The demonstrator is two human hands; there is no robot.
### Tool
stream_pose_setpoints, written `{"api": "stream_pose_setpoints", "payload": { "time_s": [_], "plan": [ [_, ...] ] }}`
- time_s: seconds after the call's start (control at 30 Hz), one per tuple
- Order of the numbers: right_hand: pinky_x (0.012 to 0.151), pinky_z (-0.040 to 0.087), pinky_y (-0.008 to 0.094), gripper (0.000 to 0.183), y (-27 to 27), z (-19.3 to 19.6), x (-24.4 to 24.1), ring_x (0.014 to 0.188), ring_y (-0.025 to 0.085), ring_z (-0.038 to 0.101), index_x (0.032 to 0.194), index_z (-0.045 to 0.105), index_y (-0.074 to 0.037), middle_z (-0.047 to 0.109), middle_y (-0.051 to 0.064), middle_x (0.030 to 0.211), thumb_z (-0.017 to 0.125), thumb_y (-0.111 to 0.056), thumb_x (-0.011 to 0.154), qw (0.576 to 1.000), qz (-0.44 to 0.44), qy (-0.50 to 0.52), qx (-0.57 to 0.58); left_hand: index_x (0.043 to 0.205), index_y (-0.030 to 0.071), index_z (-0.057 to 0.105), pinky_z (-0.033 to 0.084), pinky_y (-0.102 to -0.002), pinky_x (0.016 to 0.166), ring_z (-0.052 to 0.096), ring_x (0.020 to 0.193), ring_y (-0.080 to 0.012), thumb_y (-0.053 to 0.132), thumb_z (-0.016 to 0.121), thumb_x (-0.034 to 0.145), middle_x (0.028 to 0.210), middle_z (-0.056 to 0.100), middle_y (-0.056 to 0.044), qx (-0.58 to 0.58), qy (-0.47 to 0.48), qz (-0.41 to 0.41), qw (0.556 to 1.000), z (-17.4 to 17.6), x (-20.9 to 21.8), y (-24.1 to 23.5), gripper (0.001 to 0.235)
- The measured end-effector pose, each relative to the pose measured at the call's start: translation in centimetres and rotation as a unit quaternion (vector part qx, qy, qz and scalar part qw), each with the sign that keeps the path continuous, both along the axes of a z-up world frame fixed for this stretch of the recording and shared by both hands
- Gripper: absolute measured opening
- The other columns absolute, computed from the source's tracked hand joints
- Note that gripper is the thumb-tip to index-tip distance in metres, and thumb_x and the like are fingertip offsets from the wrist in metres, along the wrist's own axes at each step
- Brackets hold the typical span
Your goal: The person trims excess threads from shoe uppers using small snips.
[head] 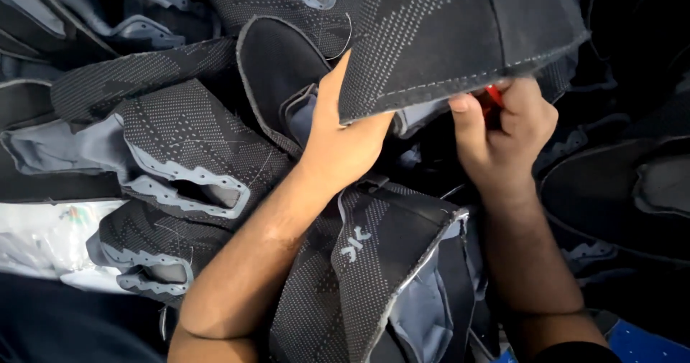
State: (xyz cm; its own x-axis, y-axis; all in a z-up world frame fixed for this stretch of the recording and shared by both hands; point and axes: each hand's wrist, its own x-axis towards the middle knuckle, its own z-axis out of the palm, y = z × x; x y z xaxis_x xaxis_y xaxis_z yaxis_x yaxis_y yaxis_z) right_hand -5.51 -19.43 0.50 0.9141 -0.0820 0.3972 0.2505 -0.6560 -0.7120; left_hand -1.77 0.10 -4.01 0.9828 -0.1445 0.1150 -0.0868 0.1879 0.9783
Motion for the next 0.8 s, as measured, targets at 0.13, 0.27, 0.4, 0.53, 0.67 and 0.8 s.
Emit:
{"api": "stream_pose_setpoints", "payload": {
  "time_s": [0.13,0.27,0.4,0.53,0.67,0.8],
  "plan": [
    [0.066,0.046,0.024,0.029,-0.4,0.1,0.2,0.069,0.011,0.059,0.103,0.059,0.003,0.065,0.007,0.084,0.07,-0.023,0.111,0.997,0.008,0.02,0.079,0.141,-0.002,0.048,0.054,-0.027,0.102,0.066,0.113,-0.0114,0.001,0.07,0.104,0.124,0.068,-0.007,-0.024,0.007,-0.053,0.998,0.3,0.3,0.1,0.044],
    [0.059,0.033,0.021,0.034,-2.0,-2.3,-1.2,0.061,0.007,0.044,0.092,0.058,0.0,0.058,0.003,0.074,0.063,-0.028,0.111,0.971,-0.028,0.08,0.226,0.132,-0.002,0.055,0.054,-0.027,0.1,0.066,0.106,-0.0104,0.011,0.07,0.104,0.117,0.07,-0.004,-0.105,0.094,-0.019,0.99,0.2,1.2,0.1,0.034],
    [0.066,0.045,0.025,0.034,-0.9,-1.0,0.0,0.068,0.012,0.053,0.1,0.057,0.004,0.059,0.007,0.079,0.072,-0.024,0.114,0.997,0.027,0.039,0.067,0.127,-0.004,0.068,0.051,-0.028,0.105,0.065,0.111,-0.0124,0.016,0.069,0.11,0.119,0.072,-0.006,-0.157,0.153,0.012,0.976,2.3,2.1,0.2,0.027],
    [0.067,0.049,0.026,0.037,0.3,-0.3,0.4,0.069,0.012,0.06,0.099,0.057,0.003,0.062,0.009,0.08,0.074,-0.026,0.112,0.998,0.041,0.047,0.005,0.125,-0.001,0.064,0.051,-0.025,0.098,0.064,0.106,-0.0101,0.015,0.069,0.108,0.114,0.071,-0.002,-0.113,0.116,0.012,0.987,1.4,1.1,0.0,0.023],
    [0.063,0.047,0.025,0.029,-0.2,-1.3,0.1,0.064,0.012,0.058,0.102,0.06,0.002,0.061,0.009,0.076,0.071,-0.023,0.113,0.998,0.029,0.043,0.018,0.128,0.002,0.057,0.055,-0.024,0.094,0.068,0.103,-0.0084,0.005,0.07,0.104,0.113,0.071,-0.001,-0.034,0.054,-0.007,0.998,0.0,0.6,0.2,0.027],
    [0.059,0.035,0.023,0.034,-1.2,-2.5,-1.1,0.061,0.01,0.046,0.095,0.056,-0.001,0.057,0.008,0.072,0.063,-0.031,0.109,0.971,-0.058,0.066,0.224,0.125,-0.006,0.066,0.055,-0.025,0.098,0.069,0.106,-0.0111,-0.001,0.068,0.111,0.115,0.074,-0.009,-0.059,0.044,-0.038,0.997,0.6,0.9,0.4,0.015]
  ]
}}
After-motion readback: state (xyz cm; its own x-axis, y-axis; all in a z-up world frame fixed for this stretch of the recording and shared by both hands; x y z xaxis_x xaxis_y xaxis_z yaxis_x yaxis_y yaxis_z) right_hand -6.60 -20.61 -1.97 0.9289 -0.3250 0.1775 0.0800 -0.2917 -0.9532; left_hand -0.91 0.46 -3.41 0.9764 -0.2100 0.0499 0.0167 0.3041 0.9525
